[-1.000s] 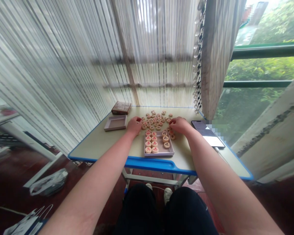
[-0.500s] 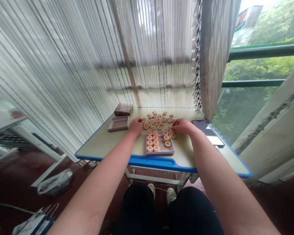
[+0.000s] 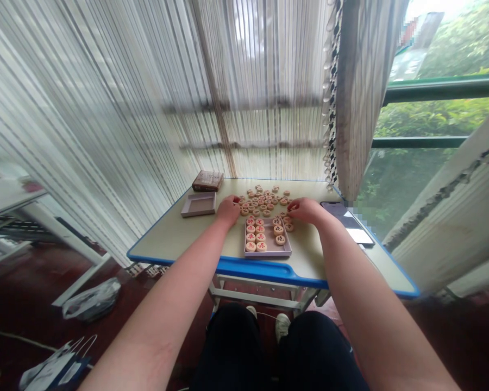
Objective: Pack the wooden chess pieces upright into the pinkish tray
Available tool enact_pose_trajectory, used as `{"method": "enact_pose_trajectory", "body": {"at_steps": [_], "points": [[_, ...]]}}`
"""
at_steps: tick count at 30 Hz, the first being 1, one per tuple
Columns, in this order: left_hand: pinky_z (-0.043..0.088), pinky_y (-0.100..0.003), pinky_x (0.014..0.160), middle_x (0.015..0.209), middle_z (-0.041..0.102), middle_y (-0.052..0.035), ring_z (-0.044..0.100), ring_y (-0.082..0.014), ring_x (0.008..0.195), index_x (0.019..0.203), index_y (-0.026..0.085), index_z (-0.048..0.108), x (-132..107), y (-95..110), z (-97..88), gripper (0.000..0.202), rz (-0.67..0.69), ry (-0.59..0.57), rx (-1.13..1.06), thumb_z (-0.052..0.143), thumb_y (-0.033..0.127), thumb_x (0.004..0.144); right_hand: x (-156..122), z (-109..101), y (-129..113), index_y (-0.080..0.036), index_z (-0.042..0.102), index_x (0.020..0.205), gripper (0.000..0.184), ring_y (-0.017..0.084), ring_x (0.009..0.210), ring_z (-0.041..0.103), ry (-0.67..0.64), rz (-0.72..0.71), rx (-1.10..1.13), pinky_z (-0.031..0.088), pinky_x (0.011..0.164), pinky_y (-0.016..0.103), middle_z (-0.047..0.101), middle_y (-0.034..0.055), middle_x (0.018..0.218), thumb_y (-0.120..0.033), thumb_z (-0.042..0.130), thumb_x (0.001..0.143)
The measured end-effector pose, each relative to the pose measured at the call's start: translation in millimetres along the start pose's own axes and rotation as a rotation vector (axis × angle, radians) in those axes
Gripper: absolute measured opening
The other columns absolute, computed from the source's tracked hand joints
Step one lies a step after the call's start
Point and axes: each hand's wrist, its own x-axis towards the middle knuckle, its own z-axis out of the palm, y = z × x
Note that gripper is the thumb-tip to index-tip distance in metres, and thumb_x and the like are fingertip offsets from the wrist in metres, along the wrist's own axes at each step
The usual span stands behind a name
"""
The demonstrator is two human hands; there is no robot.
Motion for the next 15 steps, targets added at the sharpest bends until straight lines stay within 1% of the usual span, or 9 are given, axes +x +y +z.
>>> {"method": "enact_pose_trajectory", "body": {"at_steps": [3, 5, 8, 11, 13, 15], "points": [[0.045, -0.028, 0.076, 0.094, 0.066, -0.0055, 0.059, -0.0172, 0.084, 0.09, 0.018, 0.063, 0, 1, 1.4, 0.025, 0.002, 0.006, 0.018, 0.047, 0.012, 0.072, -2, -2, 0, -0.021, 0.072, 0.081, 0.023, 0.017, 0.066, 0.058, 0.015, -0.001, 0.01, 0.039, 0.055, 0.025, 0.069, 0.0049, 0.078, -0.028, 0.062, 0.062], [0.045, -0.028, 0.075, 0.093, 0.066, -0.0053, 0.059, -0.0176, 0.084, 0.089, 0.018, 0.062, -3, 3, 1.4, 0.022, 0.01, 0.007, 0.018, 0.048, 0.014, 0.072, -6, -7, -3, -0.019, 0.071, 0.08, 0.022, 0.018, 0.065, 0.058, 0.046, 0.011, 0.027, 0.039, 0.055, 0.026, 0.068, 0.0062, 0.075, -0.03, 0.061, 0.064], [0.046, -0.028, 0.077, 0.095, 0.064, -0.006, 0.059, -0.0171, 0.085, 0.089, 0.018, 0.062, -9, 7, -0.9, 0.021, 0.018, 0.04, 0.018, 0.049, 0.015, 0.072, -19, -20, -11, -0.017, 0.071, 0.08, 0.025, 0.019, 0.068, 0.058, 0.166, 0.019, 0.111, 0.041, 0.058, 0.027, 0.067, 0.0084, 0.077, -0.035, 0.06, 0.067], [0.045, -0.029, 0.082, 0.097, 0.062, -0.0067, 0.057, -0.018, 0.091, 0.09, 0.017, 0.061, -14, 10, -4.1, 0.02, 0.054, 0.132, 0.046, 0.05, 0.016, 0.073, -44, -28, -23, -0.016, 0.069, 0.081, 0.026, 0.019, 0.075, 0.059, 0.344, -0.069, 0.252, 0.043, 0.064, 0.028, 0.066, 0.009, 0.087, -0.037, 0.06, 0.068], [0.044, -0.029, 0.085, 0.097, 0.062, -0.006, 0.056, -0.0181, 0.094, 0.089, 0.018, 0.06, -15, 12, -5.3, 0.019, 0.121, 0.165, 0.053, 0.05, 0.016, 0.074, -68, -25, -31, -0.018, 0.067, 0.086, 0.027, 0.017, 0.072, 0.058, 0.403, -0.163, 0.366, 0.044, 0.064, 0.028, 0.065, 0.0075, 0.09, -0.038, 0.059, 0.071], [0.043, -0.029, 0.086, 0.095, 0.062, -0.0057, 0.055, -0.0176, 0.094, 0.088, 0.018, 0.06, -15, 12, -5.5, 0.017, 0.166, 0.169, 0.049, 0.051, 0.015, 0.073, -92, -15, -35, -0.018, 0.065, 0.087, 0.025, 0.016, 0.073, 0.057, 0.457, -0.239, 0.459, 0.045, 0.064, 0.028, 0.065, 0.0062, 0.088, -0.037, 0.058, 0.073]]}}
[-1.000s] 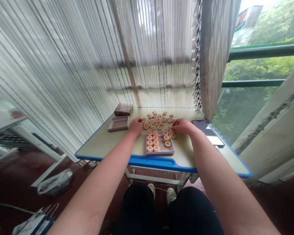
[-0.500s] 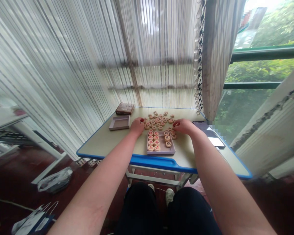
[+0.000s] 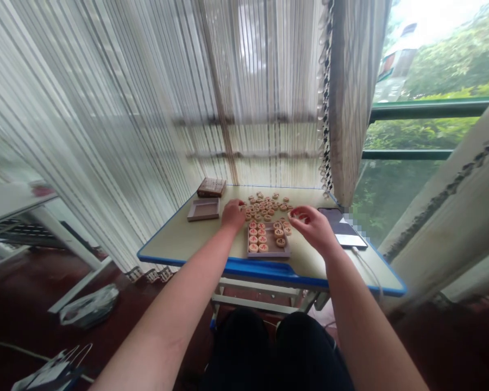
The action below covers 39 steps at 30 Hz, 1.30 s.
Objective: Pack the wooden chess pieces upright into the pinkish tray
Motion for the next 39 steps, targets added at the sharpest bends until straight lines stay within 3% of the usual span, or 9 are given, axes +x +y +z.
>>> {"method": "enact_pose_trajectory", "body": {"at_steps": [3, 6, 15, 22, 27, 39], "points": [[0.043, -0.03, 0.085, 0.094, 0.061, -0.0065, 0.055, -0.0175, 0.092, 0.087, 0.017, 0.059, 1, -1, 1.0, 0.016, -0.013, -0.005, -0.003, 0.051, 0.015, 0.074, -32, 3, -5, -0.018, 0.062, 0.091, 0.024, 0.016, 0.073, 0.055, 0.027, -0.042, 0.053, 0.045, 0.064, 0.028, 0.065, 0.0058, 0.087, -0.036, 0.059, 0.074], [0.044, -0.029, 0.085, 0.093, 0.061, -0.0063, 0.055, -0.0174, 0.091, 0.087, 0.017, 0.059, 2, -3, 1.7, 0.016, 0.003, -0.017, 0.003, 0.051, 0.015, 0.074, -46, 4, -6, -0.019, 0.062, 0.099, 0.03, 0.016, 0.074, 0.054, -0.005, -0.057, 0.051, 0.045, 0.065, 0.029, 0.064, 0.0059, 0.089, -0.035, 0.061, 0.074], [0.042, -0.03, 0.087, 0.095, 0.061, -0.0063, 0.055, -0.0184, 0.093, 0.088, 0.018, 0.06, 3, -6, 2.2, 0.017, 0.034, -0.042, 0.042, 0.05, 0.016, 0.074, -46, 7, -10, -0.021, 0.066, 0.087, 0.02, 0.013, 0.067, 0.052, -0.213, -0.068, 0.002, 0.044, 0.063, 0.027, 0.059, 0.0044, 0.091, -0.034, 0.06, 0.074], [0.043, -0.029, 0.087, 0.097, 0.062, -0.0064, 0.055, -0.0176, 0.094, 0.089, 0.017, 0.06, 2, -5, 0.1, 0.017, 0.006, -0.073, 0.056, 0.05, 0.018, 0.076, -47, 16, -11, -0.022, 0.063, 0.092, 0.021, 0.013, 0.065, 0.05, -0.202, -0.093, -0.06, 0.043, 0.064, 0.027, 0.061, 0.0034, 0.086, -0.03, 0.058, 0.074], [0.043, -0.029, 0.086, 0.096, 0.062, -0.0067, 0.055, -0.018, 0.095, 0.086, 0.018, 0.062, 3, -5, 0.5, 0.016, 0.019, -0.092, 0.057, 0.049, 0.018, 0.077, -43, 17, -7, -0.022, 0.065, 0.081, 0.013, 0.012, 0.061, 0.049, -0.228, -0.075, -0.057, 0.041, 0.062, 0.025, 0.06, 0.0021, 0.082, -0.031, 0.058, 0.074], [0.043, -0.029, 0.085, 0.09, 0.065, -0.006, 0.057, -0.0178, 0.09, 0.082, 0.018, 0.065, 2, -5, -3.6, 0.018, 0.04, -0.073, 0.074, 0.048, 0.018, 0.076, -43, 19, -1, -0.023, 0.072, 0.084, 0.017, 0.013, 0.067, 0.053, -0.24, -0.056, -0.005, 0.045, 0.065, 0.027, 0.059, 0.0045, 0.092, -0.03, 0.06, 0.074]]}}
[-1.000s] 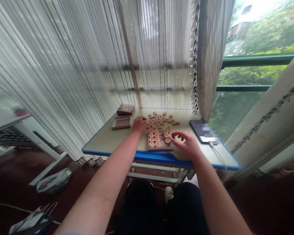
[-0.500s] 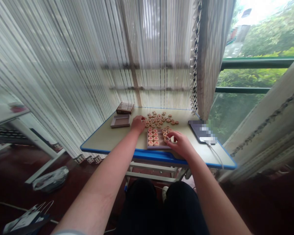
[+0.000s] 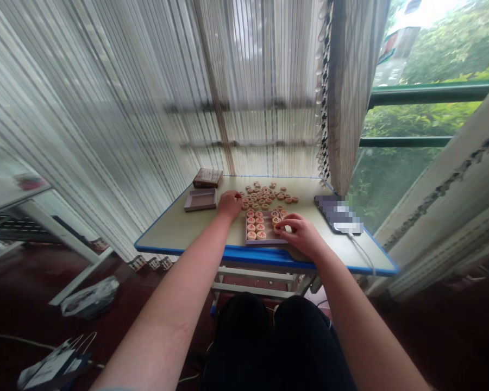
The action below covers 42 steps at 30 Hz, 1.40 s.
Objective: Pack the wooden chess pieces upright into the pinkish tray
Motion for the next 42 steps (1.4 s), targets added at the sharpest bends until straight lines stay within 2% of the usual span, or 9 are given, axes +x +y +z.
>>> {"method": "enact_pose_trajectory", "body": {"at_steps": [13, 18, 42], "points": [[0.043, -0.029, 0.087, 0.093, 0.065, -0.006, 0.056, -0.0187, 0.093, 0.082, 0.018, 0.067, 0.9, 1.2, -0.8, 0.021, -0.028, -0.038, 0.004, 0.048, 0.017, 0.075, -1.3, -0.8, 3.2, -0.022, 0.069, 0.09, 0.021, 0.011, 0.064, 0.05, -0.011, 0.007, 0.03, 0.046, 0.065, 0.027, 0.055, 0.0055, 0.1, -0.028, 0.059, 0.073], [0.044, -0.029, 0.086, 0.09, 0.065, -0.0064, 0.057, -0.0189, 0.091, 0.08, 0.018, 0.067, 0.5, 0.8, -0.9, 0.02, -0.016, -0.029, -0.001, 0.048, 0.018, 0.076, 0.1, -0.1, 2.7, -0.022, 0.07, 0.087, 0.02, 0.013, 0.068, 0.052, -0.014, -0.004, 0.021, 0.045, 0.066, 0.028, 0.056, 0.0051, 0.093, -0.033, 0.059, 0.075], [0.043, -0.031, 0.086, 0.088, 0.065, -0.0074, 0.057, -0.0204, 0.092, 0.077, 0.018, 0.068, 2.9, -2.8, 3.2, 0.019, 0.01, -0.033, -0.033, 0.049, 0.016, 0.074, 0.2, -1.0, 1.7, -0.022, 0.07, 0.085, 0.017, 0.011, 0.064, 0.051, -0.015, -0.001, 0.037, 0.044, 0.065, 0.026, 0.058, 0.004, 0.092, -0.031, 0.059, 0.076]]}}
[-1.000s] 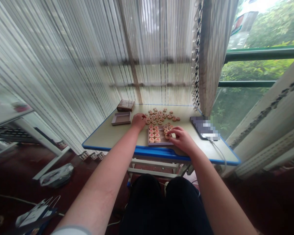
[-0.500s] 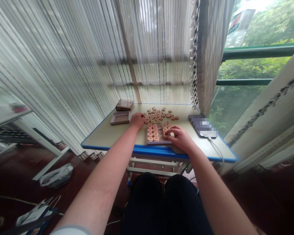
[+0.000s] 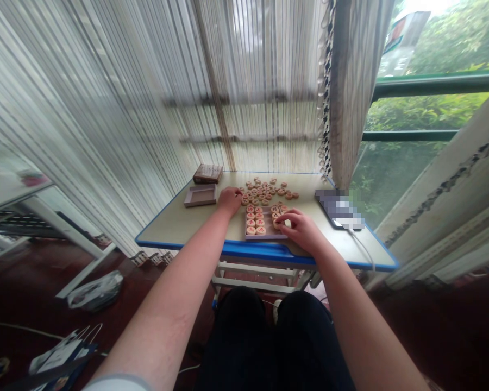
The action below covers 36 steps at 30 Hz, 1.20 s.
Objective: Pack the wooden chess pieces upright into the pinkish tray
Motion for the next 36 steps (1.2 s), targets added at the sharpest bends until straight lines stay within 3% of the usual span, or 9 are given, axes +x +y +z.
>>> {"method": "enact_pose_trajectory", "body": {"at_steps": [15, 21, 24, 29, 32, 34, 36], "points": [[0.045, -0.029, 0.083, 0.09, 0.066, -0.0064, 0.058, -0.0183, 0.089, 0.08, 0.017, 0.068, 1, -2, 2.5, 0.021, -0.078, -0.026, -0.007, 0.048, 0.019, 0.075, 1, -3, -2, -0.022, 0.068, 0.092, 0.026, 0.01, 0.059, 0.051, 0.004, 0.076, -0.012, 0.044, 0.063, 0.027, 0.058, 0.004, 0.095, -0.04, 0.057, 0.077], [0.046, -0.027, 0.077, 0.09, 0.065, -0.0066, 0.059, -0.0173, 0.083, 0.079, 0.017, 0.067, 3, -3, 4.9, 0.019, -0.109, -0.058, -0.04, 0.049, 0.02, 0.074, 10, -3, 8, -0.02, 0.066, 0.099, 0.035, 0.013, 0.064, 0.053, 0.122, 0.146, -0.087, 0.045, 0.068, 0.029, 0.061, 0.0046, 0.09, -0.045, 0.053, 0.078], [0.046, -0.027, 0.076, 0.09, 0.066, -0.0067, 0.06, -0.0176, 0.083, 0.078, 0.017, 0.067, 5, -4, 5.8, 0.019, -0.106, -0.047, -0.059, 0.049, 0.02, 0.073, 31, -8, 15, -0.018, 0.065, 0.102, 0.034, 0.016, 0.073, 0.057, 0.138, 0.229, -0.143, 0.044, 0.071, 0.029, 0.063, 0.0061, 0.092, -0.037, 0.052, 0.077], [0.045, -0.027, 0.077, 0.088, 0.067, -0.0056, 0.06, -0.0174, 0.084, 0.081, 0.017, 0.067, 10, -5, 7.8, 0.019, -0.158, -0.056, -0.088, 0.05, 0.018, 0.073, 97, -11, 25, -0.02, 0.066, 0.104, 0.034, 0.017, 0.079, 0.06, -0.017, 0.299, -0.257, 0.044, 0.072, 0.026, 0.066, 0.0072, 0.094, -0.02, 0.053, 0.072], [0.045, -0.027, 0.076, 0.089, 0.067, -0.0059, 0.061, -0.0177, 0.085, 0.083, 0.018, 0.066, 13, -6, 10.2, 0.018, -0.183, -0.054, -0.088, 0.051, 0.02, 0.073, 129, -3, 37, -0.023, 0.065, 0.107, 0.035, 0.019, 0.087, 0.058, -0.005, 0.264, -0.374, 0.044, 0.075, 0.028, 0.063, 0.0075, 0.105, -0.023, 0.052, 0.074], [0.045, -0.028, 0.076, 0.089, 0.068, -0.0061, 0.06, -0.0182, 0.085, 0.083, 0.018, 0.066, 14, -6, 11.9, 0.018, -0.201, -0.049, -0.079, 0.051, 0.021, 0.073, 139, 5, 48, -0.025, 0.067, 0.102, 0.031, 0.022, 0.097, 0.054, 0.022, 0.197, -0.464, 0.042, 0.08, 0.03, 0.061, 0.0066, 0.11, -0.027, 0.05, 0.077], [0.045, -0.028, 0.075, 0.088, 0.068, -0.0062, 0.061, -0.0185, 0.084, 0.083, 0.018, 0.066, 15, -7, 13.1, 0.019, -0.217, -0.052, -0.067, 0.05, 0.021, 0.073, 141, 10, 57, -0.024, 0.07, 0.093, 0.026, 0.023, 0.098, 0.054, -0.049, 0.173, -0.545, 0.041, 0.08, 0.03, 0.062, 0.0065, 0.108, -0.032, 0.05, 0.078]]}}
